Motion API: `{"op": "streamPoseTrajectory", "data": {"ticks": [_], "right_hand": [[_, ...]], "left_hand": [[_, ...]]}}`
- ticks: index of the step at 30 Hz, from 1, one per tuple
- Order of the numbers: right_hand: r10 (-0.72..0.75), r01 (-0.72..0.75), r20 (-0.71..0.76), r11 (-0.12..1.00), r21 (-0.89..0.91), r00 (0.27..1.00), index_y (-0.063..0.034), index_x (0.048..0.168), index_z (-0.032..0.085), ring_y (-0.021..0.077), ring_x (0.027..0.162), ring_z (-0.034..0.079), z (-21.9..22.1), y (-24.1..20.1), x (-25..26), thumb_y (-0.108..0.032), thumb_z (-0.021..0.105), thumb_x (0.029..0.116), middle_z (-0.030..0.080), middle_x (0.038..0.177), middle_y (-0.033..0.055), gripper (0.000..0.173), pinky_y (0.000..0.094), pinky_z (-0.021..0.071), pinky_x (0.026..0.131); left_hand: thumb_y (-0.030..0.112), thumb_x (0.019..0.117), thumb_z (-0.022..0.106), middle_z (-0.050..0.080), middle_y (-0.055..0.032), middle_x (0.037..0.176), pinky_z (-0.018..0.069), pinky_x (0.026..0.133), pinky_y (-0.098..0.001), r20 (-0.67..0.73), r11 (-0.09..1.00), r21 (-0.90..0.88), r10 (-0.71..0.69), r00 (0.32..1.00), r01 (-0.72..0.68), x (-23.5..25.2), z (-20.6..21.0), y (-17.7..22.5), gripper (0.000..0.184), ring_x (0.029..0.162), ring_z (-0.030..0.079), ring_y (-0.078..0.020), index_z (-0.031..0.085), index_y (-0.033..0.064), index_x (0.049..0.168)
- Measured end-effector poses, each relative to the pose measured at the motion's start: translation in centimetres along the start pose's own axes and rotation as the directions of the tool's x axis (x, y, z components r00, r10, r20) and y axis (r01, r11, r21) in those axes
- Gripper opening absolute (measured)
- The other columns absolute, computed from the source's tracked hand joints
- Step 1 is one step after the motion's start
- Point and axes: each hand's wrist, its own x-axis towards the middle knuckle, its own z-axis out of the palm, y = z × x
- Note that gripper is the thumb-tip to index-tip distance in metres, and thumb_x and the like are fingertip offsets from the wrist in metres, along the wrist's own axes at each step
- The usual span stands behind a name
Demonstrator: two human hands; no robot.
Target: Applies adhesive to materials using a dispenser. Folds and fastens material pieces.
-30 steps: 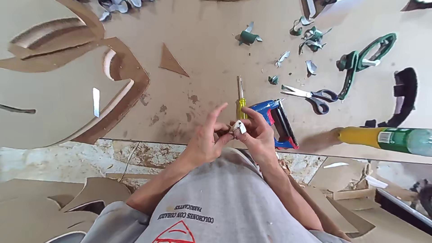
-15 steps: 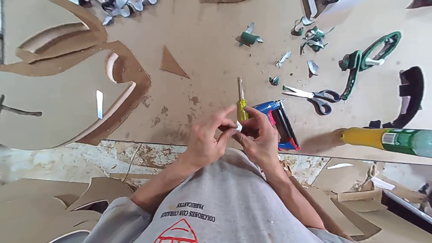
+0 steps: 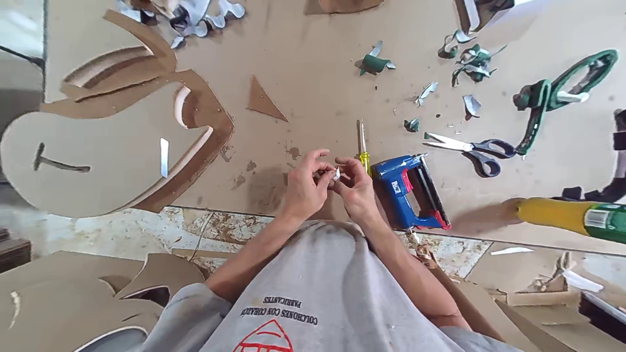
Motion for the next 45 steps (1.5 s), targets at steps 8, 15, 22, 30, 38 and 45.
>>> {"op": "streamPoseTrajectory", "data": {"ticks": [8, 15, 22, 30, 38, 45], "right_hand": [[-0.177, 0.146, 0.084, 0.376, -0.915, 0.981, -0.0183, 0.129, 0.067, 0.0313, 0.106, 0.067, -0.8, 3.7, 2.7, -0.006, 0.073, 0.0783, 0.075, 0.107, 0.0047, 0.052, 0.0539, 0.0538, 0.083], [-0.196, 0.151, 0.085, 0.354, -0.923, 0.977, -0.0201, 0.133, 0.065, 0.0267, 0.104, 0.068, -1.2, 3.7, 2.8, -0.007, 0.069, 0.0858, 0.076, 0.103, -0.0008, 0.05, 0.0479, 0.0554, 0.084], [-0.246, 0.17, 0.089, 0.334, -0.927, 0.965, -0.0127, 0.135, 0.064, 0.0273, 0.094, 0.069, -1.2, 4.2, 2.5, -0.007, 0.068, 0.0879, 0.076, 0.096, 0.0024, 0.048, 0.0445, 0.0556, 0.079], [-0.321, -0.202, -0.273, 0.239, -0.95, 0.907, -0.0096, 0.14, 0.062, 0.0439, 0.125, 0.056, -6.4, -1.2, -3.9, -0.029, 0.075, 0.0889, 0.06, 0.133, 0.0254, 0.056, 0.0578, 0.048, 0.102], [-0.012, -0.483, -0.486, 0.106, -0.869, 0.874, -0.0061, 0.158, 0.037, 0.0436, 0.113, 0.065, -10.8, -1.5, -5.8, -0.029, 0.077, 0.0842, 0.065, 0.126, 0.0258, 0.087, 0.062, 0.0512, 0.093], [-0.075, -0.447, -0.47, 0.207, -0.87, 0.88, -0.001, 0.112, 0.067, 0.0194, 0.073, 0.068, -7.2, -6.1, -9.2, -0.033, 0.064, 0.0868, 0.07, 0.083, 0.0094, 0.041, 0.0448, 0.0535, 0.062]], "left_hand": [[0.004, 0.0909, 0.067, 0.077, -0.0094, 0.101, 0.0623, 0.087, -0.0403, -0.062, 0.953, 0.286, 0.118, 0.991, -0.096, -0.8, 3.8, -7.2, 0.036, 0.097, 0.075, -0.0209, 0.065, 0.0001, 0.126], [0.009, 0.0883, 0.072, 0.078, -0.0033, 0.098, 0.0602, 0.085, -0.0439, -0.041, 0.927, 0.317, -0.199, 0.979, 0.202, 0.3, 3.4, -5.0, 0.045, 0.093, 0.075, -0.0192, 0.058, 0.0075, 0.131], [0.009, 0.0868, 0.073, 0.077, -0.0027, 0.106, 0.0597, 0.074, -0.0414, 0.035, 0.912, 0.291, -0.311, 0.95, 0.288, 1.4, 2.9, -4.8, 0.06, 0.083, 0.072, -0.018, 0.049, 0.0092, 0.142], [0.015, 0.0899, 0.076, 0.078, 0.0037, 0.095, 0.0599, 0.068, -0.0342, 0.128, 0.856, 0.19, -0.508, 0.852, 0.481, 2.1, 2.6, -4.2, 0.051, 0.072, 0.071, -0.01, 0.054, 0.0155, 0.136], [0.013, 0.0923, 0.07, 0.077, 0.0009, 0.097, 0.0604, 0.064, -0.0313, 0.065, 0.932, 0.205, -0.318, 0.946, 0.3, 0.1, 3.8, -5.4, 0.047, 0.071, 0.071, -0.0097, 0.055, 0.0082, 0.137], [0.011, 0.0936, 0.067, 0.074, -0.0097, 0.086, 0.0577, 0.061, -0.0341, -0.074, 0.934, 0.308, 0.213, 0.974, -0.181, -2.4, 5.5, -8.3, 0.02, 0.072, 0.07, -0.0196, 0.072, 0.0012, 0.11]]}}
